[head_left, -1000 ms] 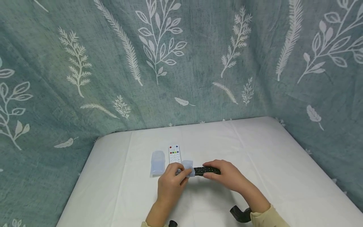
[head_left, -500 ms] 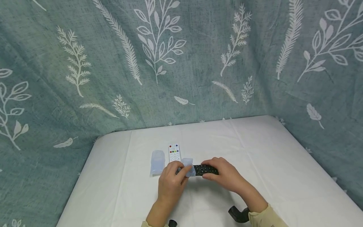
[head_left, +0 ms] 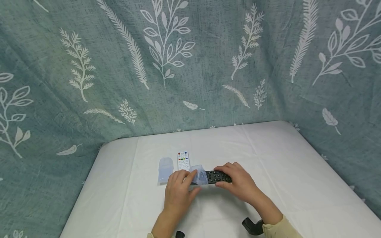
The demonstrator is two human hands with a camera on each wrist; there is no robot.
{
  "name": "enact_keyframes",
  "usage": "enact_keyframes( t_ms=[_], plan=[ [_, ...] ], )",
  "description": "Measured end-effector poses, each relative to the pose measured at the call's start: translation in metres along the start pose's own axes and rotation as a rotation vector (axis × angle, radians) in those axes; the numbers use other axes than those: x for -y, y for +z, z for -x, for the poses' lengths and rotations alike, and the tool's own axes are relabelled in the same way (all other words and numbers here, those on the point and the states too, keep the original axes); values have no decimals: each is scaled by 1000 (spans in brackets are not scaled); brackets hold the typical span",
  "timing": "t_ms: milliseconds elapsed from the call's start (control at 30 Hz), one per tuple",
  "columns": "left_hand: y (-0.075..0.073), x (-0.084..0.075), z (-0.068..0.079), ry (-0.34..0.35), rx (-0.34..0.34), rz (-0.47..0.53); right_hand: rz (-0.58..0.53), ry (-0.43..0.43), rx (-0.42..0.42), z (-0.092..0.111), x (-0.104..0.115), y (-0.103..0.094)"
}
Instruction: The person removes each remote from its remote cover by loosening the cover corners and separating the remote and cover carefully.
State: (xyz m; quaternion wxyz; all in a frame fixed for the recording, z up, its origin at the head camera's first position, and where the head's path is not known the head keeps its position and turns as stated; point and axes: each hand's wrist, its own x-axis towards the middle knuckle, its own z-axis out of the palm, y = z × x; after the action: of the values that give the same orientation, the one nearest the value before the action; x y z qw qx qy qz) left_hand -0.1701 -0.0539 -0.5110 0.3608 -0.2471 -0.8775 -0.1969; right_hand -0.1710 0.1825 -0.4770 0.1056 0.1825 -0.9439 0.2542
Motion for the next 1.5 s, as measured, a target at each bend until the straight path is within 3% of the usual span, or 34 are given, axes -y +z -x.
enact_keyframes(
  t_ms=[133, 300, 500, 667, 767, 1000, 1133, 1233, 1500],
  plan=[
    [-2, -1, -1, -36, -5, 62, 10, -8, -7, 1, -1, 2],
    [-2, -3, -6, -106, -66, 136, 6, -19, -21, 3, -1, 3],
    [-1, -6, -12, -289, -109, 210, 18, -56, -46, 3, -1, 3],
    [-1, -10, -15, -468, -50, 200, 36, -102, -69, 3, -3, 5],
    [-1, -11, -16, -553, -20, 244, 41, -119, -94, 4, -5, 6],
    [-1, -7, -17, -720, 54, 570, 29, -143, -149, 5, -7, 8],
    [1, -4, -16, -756, 140, 717, 25, -150, -172, 5, -8, 9],
    [2, -4, -15, -754, 169, 782, 27, -148, -173, 6, -8, 11],
    [3, -6, -14, -724, 97, 818, 22, -147, -148, 8, -6, 14]
  ],
)
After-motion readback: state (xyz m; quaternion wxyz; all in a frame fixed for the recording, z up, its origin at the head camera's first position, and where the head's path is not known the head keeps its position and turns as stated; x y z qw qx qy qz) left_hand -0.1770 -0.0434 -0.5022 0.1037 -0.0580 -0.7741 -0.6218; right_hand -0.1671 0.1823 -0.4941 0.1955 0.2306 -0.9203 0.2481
